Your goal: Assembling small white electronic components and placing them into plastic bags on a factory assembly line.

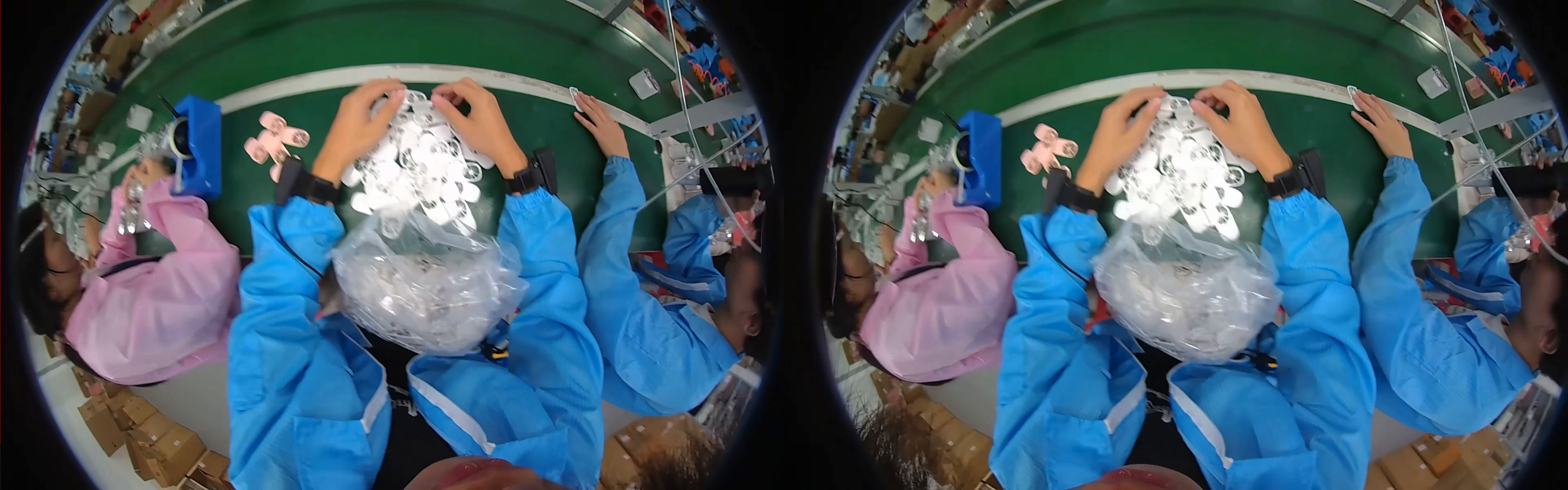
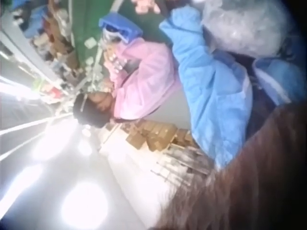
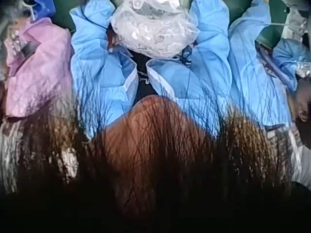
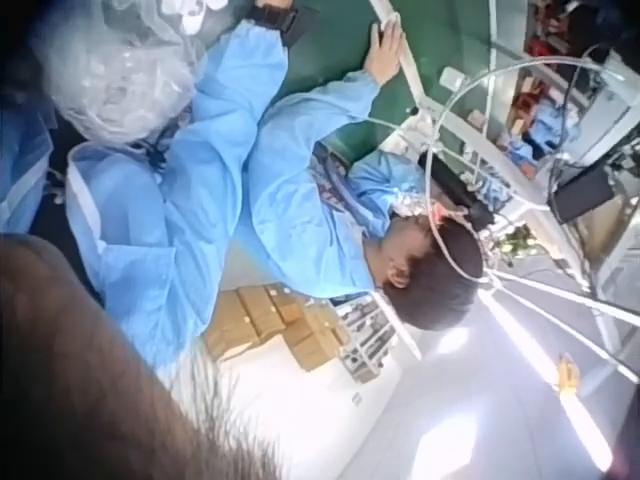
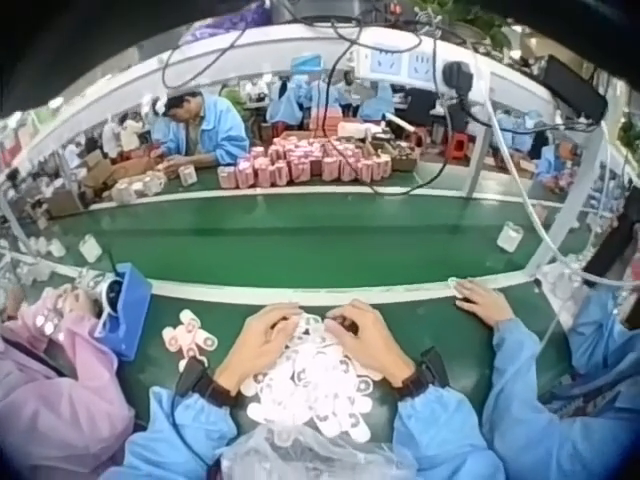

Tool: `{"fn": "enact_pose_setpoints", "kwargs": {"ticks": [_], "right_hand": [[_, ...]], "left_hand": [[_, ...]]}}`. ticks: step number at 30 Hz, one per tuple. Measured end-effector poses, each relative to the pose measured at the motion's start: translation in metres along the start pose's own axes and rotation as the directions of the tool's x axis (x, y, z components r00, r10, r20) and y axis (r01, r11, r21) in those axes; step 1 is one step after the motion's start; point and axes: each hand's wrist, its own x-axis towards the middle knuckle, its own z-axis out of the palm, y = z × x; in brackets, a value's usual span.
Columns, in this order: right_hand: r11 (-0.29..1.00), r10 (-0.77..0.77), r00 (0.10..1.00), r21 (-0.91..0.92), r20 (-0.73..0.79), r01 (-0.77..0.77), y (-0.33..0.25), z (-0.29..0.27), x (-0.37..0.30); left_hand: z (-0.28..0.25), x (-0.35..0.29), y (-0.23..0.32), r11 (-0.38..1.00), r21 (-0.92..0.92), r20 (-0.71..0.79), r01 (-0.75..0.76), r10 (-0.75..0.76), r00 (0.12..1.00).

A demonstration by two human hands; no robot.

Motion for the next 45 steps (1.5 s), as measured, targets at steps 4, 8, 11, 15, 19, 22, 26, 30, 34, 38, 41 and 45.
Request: {"fn": "enact_pose_setpoints", "kwargs": {"ticks": [4, 8, 11, 15, 19, 22, 26, 30, 34, 38, 41, 45], "right_hand": [[0.993, -0.109, 0.978, 0.023, -0.176, 0.115, 0.011, 0.03, -0.012], [0.995, -0.082, 0.91, -0.092, -0.406, 0.049, -0.007, 0.057, -0.038], [0.992, 0.057, 0.952, 0.126, -0.3, -0.02, -0.082, 0.066, -0.077], [0.976, -0.155, 0.895, 0.205, 0.417, 0.073, -0.22, 0.042, -0.131], [0.999, -0.038, 0.773, -0.002, 0.633, 0.051, -0.251, 0.08, -0.182], [0.983, 0.182, 0.821, -0.13, 0.541, -0.132, -0.242, 0.088, -0.207], [0.954, 0.278, 0.722, -0.267, 0.634, -0.133, -0.244, 0.086, -0.223], [0.969, 0.24, 0.535, -0.232, 0.81, -0.084, -0.255, 0.076, -0.217], [0.974, -0.012, 0.514, 0.126, 0.858, -0.189, -0.253, 0.071, -0.226], [0.95, -0.081, 0.615, 0.247, 0.785, -0.191, -0.229, 0.072, -0.217], [0.972, -0.057, 0.668, 0.194, 0.742, -0.132, -0.217, 0.072, -0.213], [0.997, 0.007, 0.682, 0.046, 0.731, -0.061, -0.223, 0.072, -0.213]], "left_hand": [[0.006, -0.028, -0.032, 1.0, -0.005, -0.035, -0.02, 0.02, 0.999], [-0.011, -0.067, -0.058, 0.99, -0.035, -0.011, -0.139, 0.139, 0.99], [-0.024, -0.103, -0.072, 0.985, -0.027, -0.086, -0.171, 0.168, 0.982], [-0.031, -0.121, -0.075, 0.99, -0.009, -0.094, -0.143, 0.141, 0.986], [-0.034, -0.13, -0.085, 0.985, 0.066, -0.099, -0.159, 0.165, 0.981], [-0.029, -0.132, -0.084, 0.987, 0.045, -0.098, -0.155, 0.159, 0.982], [-0.031, -0.134, -0.071, 0.984, 0.021, -0.093, -0.179, 0.18, 0.979], [-0.044, -0.132, -0.056, 0.949, -0.037, -0.184, -0.313, 0.302, 0.935], [-0.038, -0.123, -0.066, 0.988, -0.068, -0.031, -0.138, 0.136, 0.99], [-0.031, -0.114, -0.071, 0.974, 0.098, -0.12, -0.205, 0.216, 0.969], [-0.029, -0.113, -0.063, 0.986, 0.05, -0.116, -0.159, 0.163, 0.98], [-0.032, -0.105, -0.057, 0.983, 0.103, -0.127, -0.155, 0.167, 0.978]]}}
